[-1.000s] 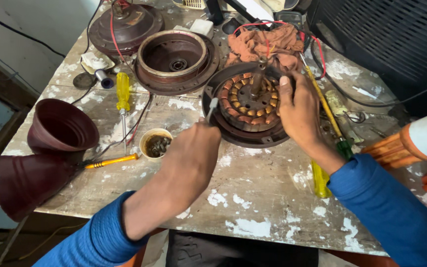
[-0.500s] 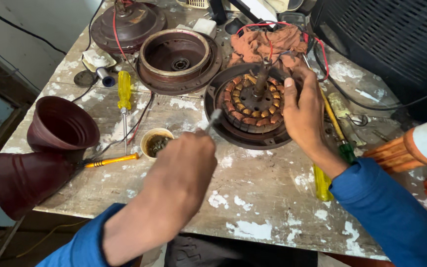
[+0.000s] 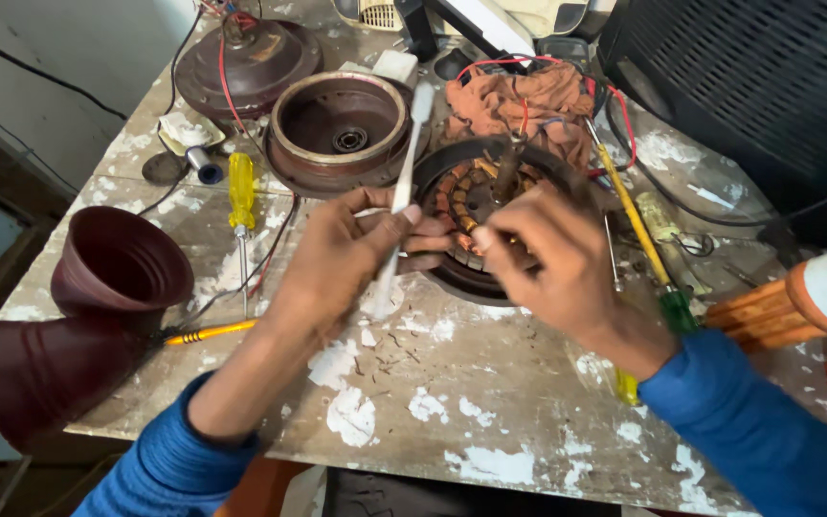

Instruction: The person reassembles a ceiling fan motor on a cluttered workbench. They hold the wound stator plate steady, brush debris from the copper windings, position the rotor and housing over the shaft, and use screwdrivers to tighten screws while seating the motor parts together.

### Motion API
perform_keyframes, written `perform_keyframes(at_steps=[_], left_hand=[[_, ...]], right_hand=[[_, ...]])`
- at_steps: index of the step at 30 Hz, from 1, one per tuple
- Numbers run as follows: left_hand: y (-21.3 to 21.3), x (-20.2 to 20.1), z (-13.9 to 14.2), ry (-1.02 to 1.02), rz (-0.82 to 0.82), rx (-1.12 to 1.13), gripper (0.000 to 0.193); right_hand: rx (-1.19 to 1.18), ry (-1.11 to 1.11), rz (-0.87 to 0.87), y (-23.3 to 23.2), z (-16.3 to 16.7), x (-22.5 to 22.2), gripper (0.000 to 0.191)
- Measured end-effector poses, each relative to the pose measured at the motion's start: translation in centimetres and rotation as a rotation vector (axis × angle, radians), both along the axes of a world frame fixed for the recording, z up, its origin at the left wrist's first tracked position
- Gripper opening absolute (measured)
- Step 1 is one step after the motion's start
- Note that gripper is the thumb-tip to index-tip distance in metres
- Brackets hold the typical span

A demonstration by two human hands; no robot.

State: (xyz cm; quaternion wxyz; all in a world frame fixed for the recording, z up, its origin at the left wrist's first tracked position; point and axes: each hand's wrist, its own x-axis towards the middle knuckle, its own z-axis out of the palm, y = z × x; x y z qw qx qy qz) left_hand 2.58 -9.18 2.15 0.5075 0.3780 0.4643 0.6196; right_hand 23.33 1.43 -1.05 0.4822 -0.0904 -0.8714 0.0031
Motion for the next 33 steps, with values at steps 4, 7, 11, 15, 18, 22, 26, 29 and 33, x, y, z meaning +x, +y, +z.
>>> perform_keyframes(at_steps=[4,7,11,15,18,22,26,29,33], left_hand=[[0.1,0.9,-1.9,-0.197,-0.03,0.001,0.018],[0.4,1.4,-2.5,-0.346,-0.053,0.019,0.017],[1.1,2.5,-2.7,-0.345,-0.001,0.045,0.019],[2.3,1.5,-2.2,0.147,-0.016,0.182,0.028],[3.4,-1.7,-1.5,0.901,0.082,0.464,0.043],[4.9,-4.8,-1.4,1.315,0.118,0.637,0.062],[6.3,-5.2,-1.1,1.175,0.096,0.147,0.041],[7.7,-5.0,-0.7,1.214,0.083,-0.01,0.026],[8.7,-4.9,-0.9,1.37,0.093,0.2,0.027]], right_hand=[[-0.181,-0.099,0.153,-2.0,0.8,-1.2,0.038],[-0.252,-0.083,0.069,-2.9,1.3,-1.6,0.055],[-0.447,-0.041,-0.023,-3.3,1.8,-1.7,0.046],[-0.391,-0.042,-0.134,-3.1,1.9,-1.6,0.039],[-0.375,-0.049,-0.124,-2.8,1.8,-1.5,0.036],[-0.449,-0.058,-0.136,-3.1,1.5,-1.4,0.039],[-0.257,0.003,-0.068,-3.8,1.5,-1.2,0.043],[-0.384,-0.176,-0.151,-4.3,1.9,-0.9,0.049],[-0.292,-0.336,-0.256,-5.1,2.4,-0.2,0.048]])
